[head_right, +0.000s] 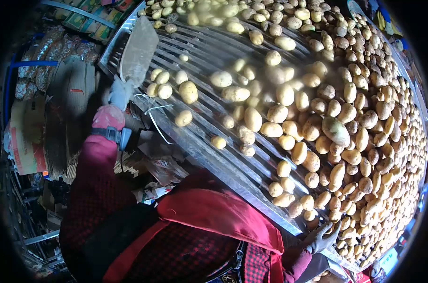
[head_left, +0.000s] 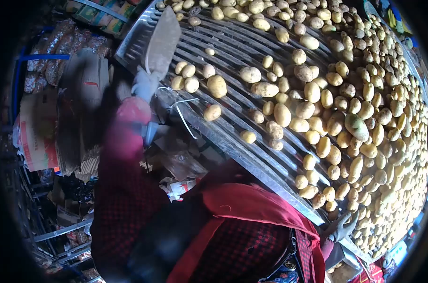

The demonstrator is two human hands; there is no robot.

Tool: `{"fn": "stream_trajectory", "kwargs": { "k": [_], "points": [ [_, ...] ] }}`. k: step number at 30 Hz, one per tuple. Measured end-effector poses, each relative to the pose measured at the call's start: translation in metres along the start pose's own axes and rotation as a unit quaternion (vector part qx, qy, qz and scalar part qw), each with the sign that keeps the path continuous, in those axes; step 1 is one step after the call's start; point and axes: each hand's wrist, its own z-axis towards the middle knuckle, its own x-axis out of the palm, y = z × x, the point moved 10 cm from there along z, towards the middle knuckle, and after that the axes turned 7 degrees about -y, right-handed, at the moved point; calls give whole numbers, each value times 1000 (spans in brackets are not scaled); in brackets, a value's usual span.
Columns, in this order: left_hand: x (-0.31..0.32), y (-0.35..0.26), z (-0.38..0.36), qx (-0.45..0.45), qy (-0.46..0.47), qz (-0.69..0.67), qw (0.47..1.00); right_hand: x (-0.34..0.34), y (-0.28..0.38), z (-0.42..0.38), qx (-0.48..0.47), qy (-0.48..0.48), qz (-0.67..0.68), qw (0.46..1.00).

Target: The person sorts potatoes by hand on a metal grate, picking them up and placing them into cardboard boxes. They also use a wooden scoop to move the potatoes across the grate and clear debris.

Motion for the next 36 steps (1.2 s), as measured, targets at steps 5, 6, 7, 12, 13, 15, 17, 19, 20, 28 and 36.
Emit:
{"fn": "stream_trajectory", "kwargs": {
  "k": [5, 6, 7, 12, 13, 15, 17, 19, 20, 28, 36],
  "points": [
    [4, -21, -82, -54, 77, -210, 973, -1, 2, -1, 2, -7, -19, 1000],
    [23, -27, -119, -159, 233, -350, 893, -2, 3, -1, 10, -3, -26, 1000],
    [15, -39, -139, -197, 268, -368, 868, -3, 2, -1, 13, -1, -27, 1000],
    [13, -158, -233, -118, 375, -370, 841, -3, 4, -4, 13, -5, 4, 1000],
    [-8, -187, -243, -71, 289, -354, 887, -3, 3, -3, 9, -5, 8, 1000],
    [35, -215, -266, -53, 388, -314, 865, -8, 13, -3, 17, -7, 32, 999],
    [-25, -264, -271, 58, 356, -257, 897, -8, 12, -4, 9, -14, 27, 999],
    [-19, -266, -270, 116, 347, -229, 902, -6, 10, -4, 25, -9, 53, 998],
    [-28, -272, -267, 191, 296, -247, 903, -6, 9, -4, 16, -16, 42, 999],
    [-115, -281, -239, 410, 45, -238, 879, -3, 5, -3, 5, -18, 11, 1000],
    [-84, -117, -87, 196, -26, -15, 980, -5, 1, -4, 34, -29, 3, 999]
  ]
}}
